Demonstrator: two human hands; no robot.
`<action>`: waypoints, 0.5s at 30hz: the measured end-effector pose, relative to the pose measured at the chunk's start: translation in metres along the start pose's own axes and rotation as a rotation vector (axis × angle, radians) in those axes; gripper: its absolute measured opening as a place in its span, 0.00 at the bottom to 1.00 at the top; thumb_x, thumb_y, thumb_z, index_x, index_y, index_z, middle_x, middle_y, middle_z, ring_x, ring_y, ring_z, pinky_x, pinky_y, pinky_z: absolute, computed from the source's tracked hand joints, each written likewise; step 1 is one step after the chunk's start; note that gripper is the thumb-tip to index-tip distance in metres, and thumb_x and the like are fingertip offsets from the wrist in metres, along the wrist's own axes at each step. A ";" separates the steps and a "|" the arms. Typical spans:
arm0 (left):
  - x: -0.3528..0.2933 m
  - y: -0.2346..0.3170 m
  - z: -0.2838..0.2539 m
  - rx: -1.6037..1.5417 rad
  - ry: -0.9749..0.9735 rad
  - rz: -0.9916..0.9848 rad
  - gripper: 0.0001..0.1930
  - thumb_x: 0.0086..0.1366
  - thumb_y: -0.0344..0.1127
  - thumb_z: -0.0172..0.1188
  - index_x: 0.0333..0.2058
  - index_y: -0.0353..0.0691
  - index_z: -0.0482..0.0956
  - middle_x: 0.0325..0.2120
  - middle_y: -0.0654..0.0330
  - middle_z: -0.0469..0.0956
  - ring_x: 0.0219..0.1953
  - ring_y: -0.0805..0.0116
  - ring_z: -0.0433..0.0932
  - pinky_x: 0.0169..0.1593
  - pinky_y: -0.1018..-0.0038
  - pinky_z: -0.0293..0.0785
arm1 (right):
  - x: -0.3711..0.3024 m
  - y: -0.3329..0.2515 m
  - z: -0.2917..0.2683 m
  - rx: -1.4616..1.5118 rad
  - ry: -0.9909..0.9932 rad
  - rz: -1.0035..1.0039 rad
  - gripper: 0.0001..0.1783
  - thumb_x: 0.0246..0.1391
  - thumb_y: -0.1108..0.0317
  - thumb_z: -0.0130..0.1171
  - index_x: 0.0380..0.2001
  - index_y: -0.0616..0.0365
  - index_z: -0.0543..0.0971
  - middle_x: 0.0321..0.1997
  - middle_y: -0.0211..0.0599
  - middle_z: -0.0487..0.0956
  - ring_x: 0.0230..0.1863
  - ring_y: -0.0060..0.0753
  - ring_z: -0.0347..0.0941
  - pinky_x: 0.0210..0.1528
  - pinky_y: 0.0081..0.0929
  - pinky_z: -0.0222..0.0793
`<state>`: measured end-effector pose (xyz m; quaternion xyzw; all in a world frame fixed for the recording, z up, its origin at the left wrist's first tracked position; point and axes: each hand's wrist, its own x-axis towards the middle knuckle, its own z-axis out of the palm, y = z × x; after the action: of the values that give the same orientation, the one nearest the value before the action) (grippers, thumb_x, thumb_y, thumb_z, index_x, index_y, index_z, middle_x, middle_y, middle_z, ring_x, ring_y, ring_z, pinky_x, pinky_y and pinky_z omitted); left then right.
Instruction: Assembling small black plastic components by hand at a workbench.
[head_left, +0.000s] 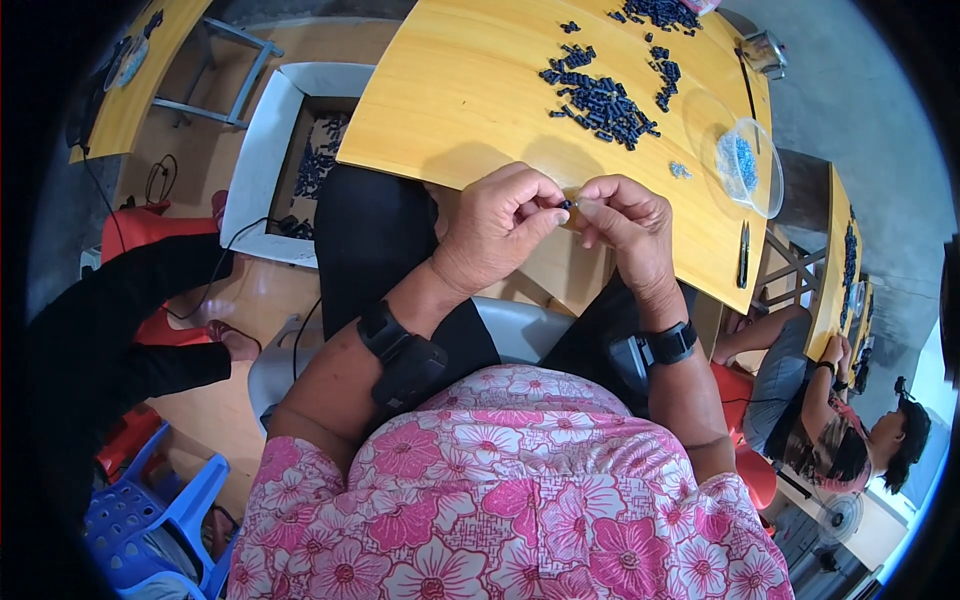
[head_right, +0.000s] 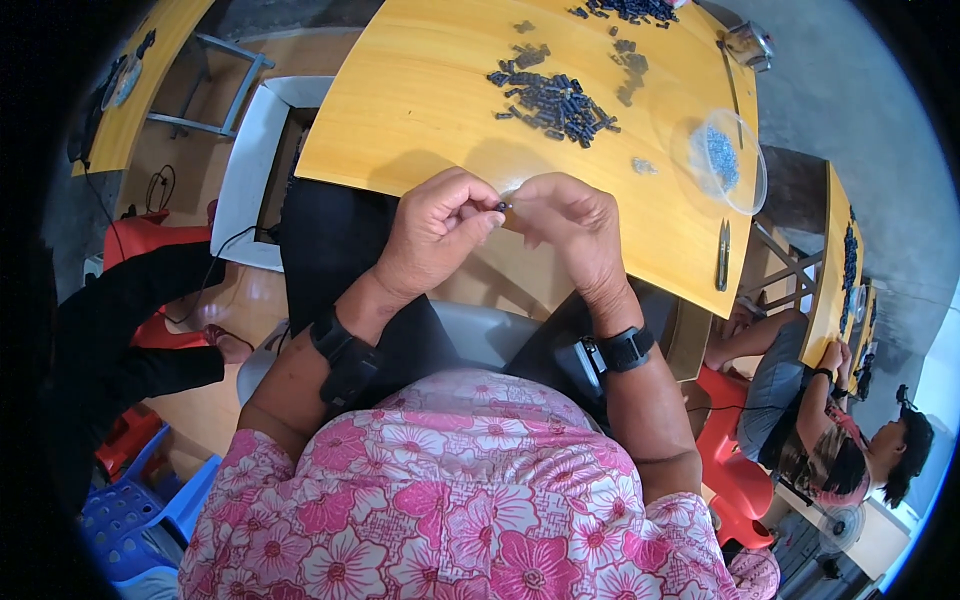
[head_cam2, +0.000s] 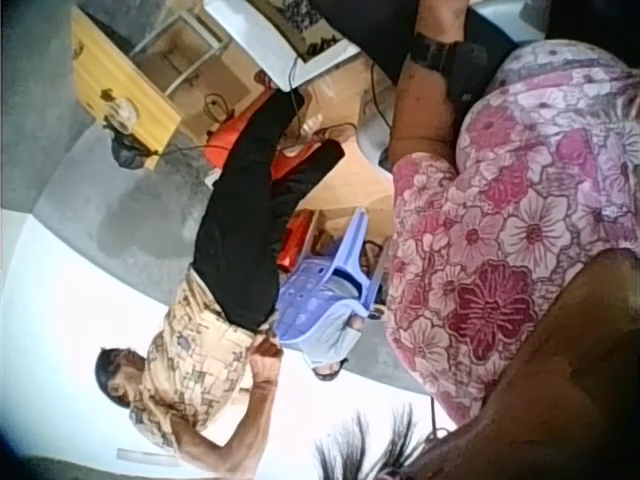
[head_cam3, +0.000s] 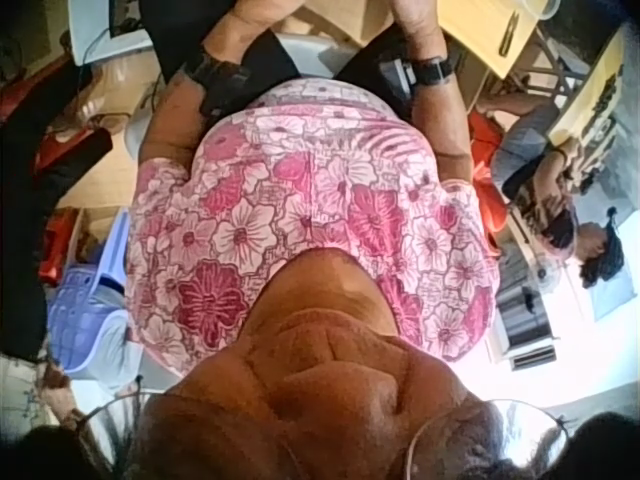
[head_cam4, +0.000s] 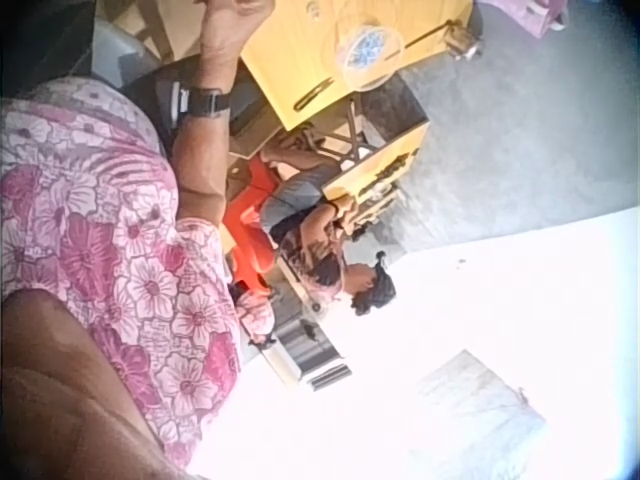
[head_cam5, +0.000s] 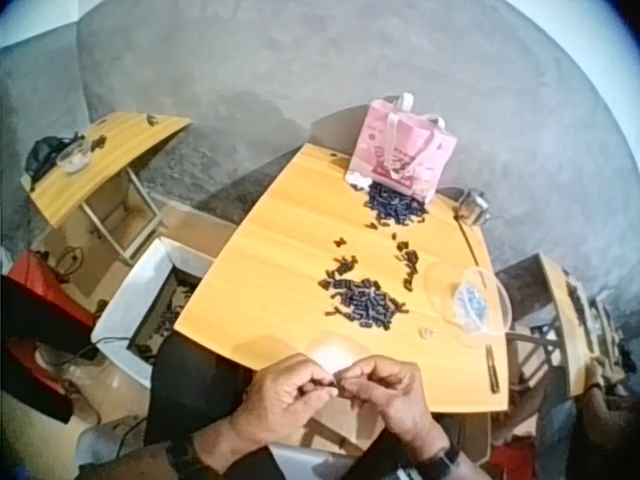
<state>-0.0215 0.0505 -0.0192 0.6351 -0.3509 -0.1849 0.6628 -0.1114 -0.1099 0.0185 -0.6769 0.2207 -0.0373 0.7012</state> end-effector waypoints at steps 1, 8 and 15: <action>-0.001 0.000 0.000 -0.004 0.004 0.003 0.05 0.56 0.21 0.60 0.30 0.33 0.74 0.26 0.64 0.71 0.25 0.82 0.70 0.29 0.84 0.67 | -0.001 -0.001 0.002 -0.005 -0.019 -0.026 0.05 0.50 0.78 0.57 0.32 0.62 0.79 0.27 0.32 0.79 0.24 0.18 0.72 0.27 0.16 0.68; -0.001 -0.001 0.000 -0.013 0.008 0.009 0.04 0.56 0.22 0.60 0.30 0.33 0.73 0.26 0.64 0.71 0.25 0.81 0.71 0.31 0.84 0.68 | 0.000 -0.006 0.006 -0.060 -0.053 -0.075 0.06 0.51 0.81 0.56 0.33 0.62 0.79 0.29 0.32 0.80 0.27 0.19 0.73 0.28 0.16 0.69; -0.001 -0.001 0.000 0.000 0.007 0.023 0.04 0.56 0.22 0.60 0.30 0.33 0.74 0.25 0.63 0.71 0.25 0.80 0.72 0.30 0.83 0.69 | -0.005 -0.012 0.008 -0.148 -0.042 -0.132 0.05 0.51 0.80 0.57 0.32 0.64 0.79 0.29 0.31 0.79 0.28 0.17 0.73 0.28 0.15 0.69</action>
<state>-0.0220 0.0506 -0.0199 0.6316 -0.3556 -0.1750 0.6663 -0.1104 -0.1014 0.0308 -0.7407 0.1632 -0.0529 0.6496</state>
